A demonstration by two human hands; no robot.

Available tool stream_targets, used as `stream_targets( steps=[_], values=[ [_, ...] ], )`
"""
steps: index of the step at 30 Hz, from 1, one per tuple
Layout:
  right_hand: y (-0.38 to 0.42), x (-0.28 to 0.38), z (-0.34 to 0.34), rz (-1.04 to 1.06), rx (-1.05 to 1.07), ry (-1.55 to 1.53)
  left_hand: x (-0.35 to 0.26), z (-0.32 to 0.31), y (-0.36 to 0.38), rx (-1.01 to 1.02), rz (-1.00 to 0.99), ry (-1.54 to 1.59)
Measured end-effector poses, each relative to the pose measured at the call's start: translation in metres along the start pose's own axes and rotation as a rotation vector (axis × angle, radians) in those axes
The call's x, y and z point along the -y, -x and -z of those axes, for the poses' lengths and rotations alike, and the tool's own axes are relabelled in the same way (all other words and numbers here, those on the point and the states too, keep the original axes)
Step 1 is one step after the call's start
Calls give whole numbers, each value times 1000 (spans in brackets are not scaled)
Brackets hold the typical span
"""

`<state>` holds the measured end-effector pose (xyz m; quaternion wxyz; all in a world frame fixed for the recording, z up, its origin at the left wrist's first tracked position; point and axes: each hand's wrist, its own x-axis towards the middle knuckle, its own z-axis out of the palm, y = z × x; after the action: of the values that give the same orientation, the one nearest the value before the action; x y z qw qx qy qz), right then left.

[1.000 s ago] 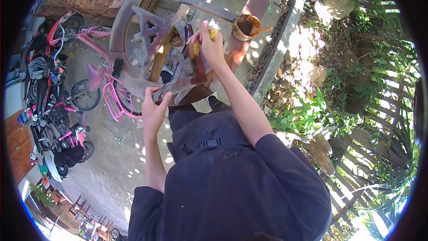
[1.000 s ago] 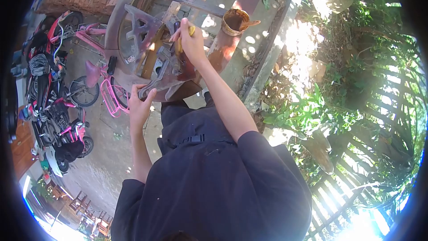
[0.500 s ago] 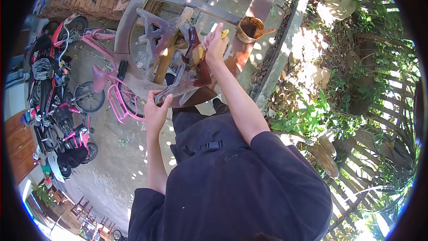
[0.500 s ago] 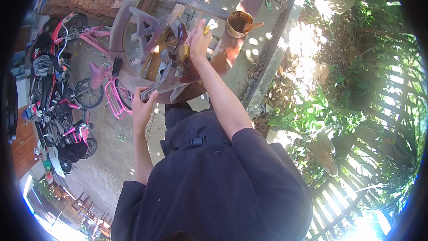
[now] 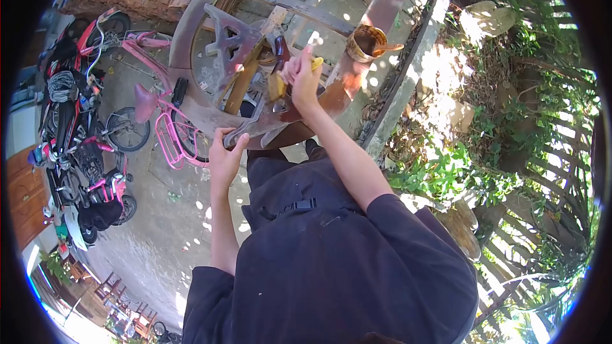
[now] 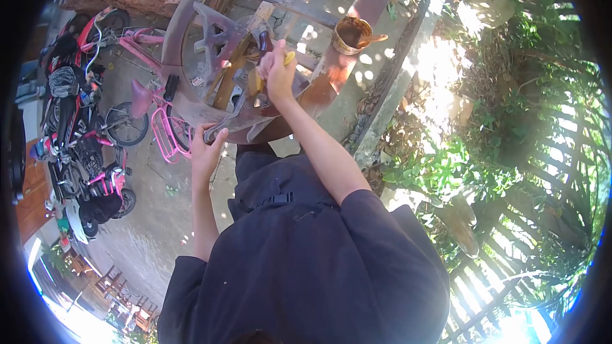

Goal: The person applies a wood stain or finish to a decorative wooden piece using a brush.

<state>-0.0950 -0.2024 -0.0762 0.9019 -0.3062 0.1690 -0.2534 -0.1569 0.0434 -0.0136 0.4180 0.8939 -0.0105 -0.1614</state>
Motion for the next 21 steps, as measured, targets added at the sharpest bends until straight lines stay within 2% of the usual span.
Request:
stream_targets(
  steps=[2,4,5,9,11,14,17,19,21],
  values=[
    [-6,-1,27,-84,11,44,4,2,1,-13,3,13],
    [-13,3,46,-174,-4,342,1,-1,4,-20,21,42],
    [-16,5,49,-165,15,375,-2,-2,5,-30,23,49],
    [-18,8,7,-121,20,192,-26,0,7,0,30,-31],
    [-21,5,-12,27,4,19,-27,0,7,16,74,-22],
    [-24,-3,1,34,-22,36,-20,0,9,-39,35,-61],
    [-26,7,30,-80,26,179,-4,0,8,-51,23,-33],
    [-36,15,24,-146,57,319,-4,2,7,-16,53,-52],
    [-37,18,2,-113,81,227,-9,2,8,-2,79,-51]
  ],
)
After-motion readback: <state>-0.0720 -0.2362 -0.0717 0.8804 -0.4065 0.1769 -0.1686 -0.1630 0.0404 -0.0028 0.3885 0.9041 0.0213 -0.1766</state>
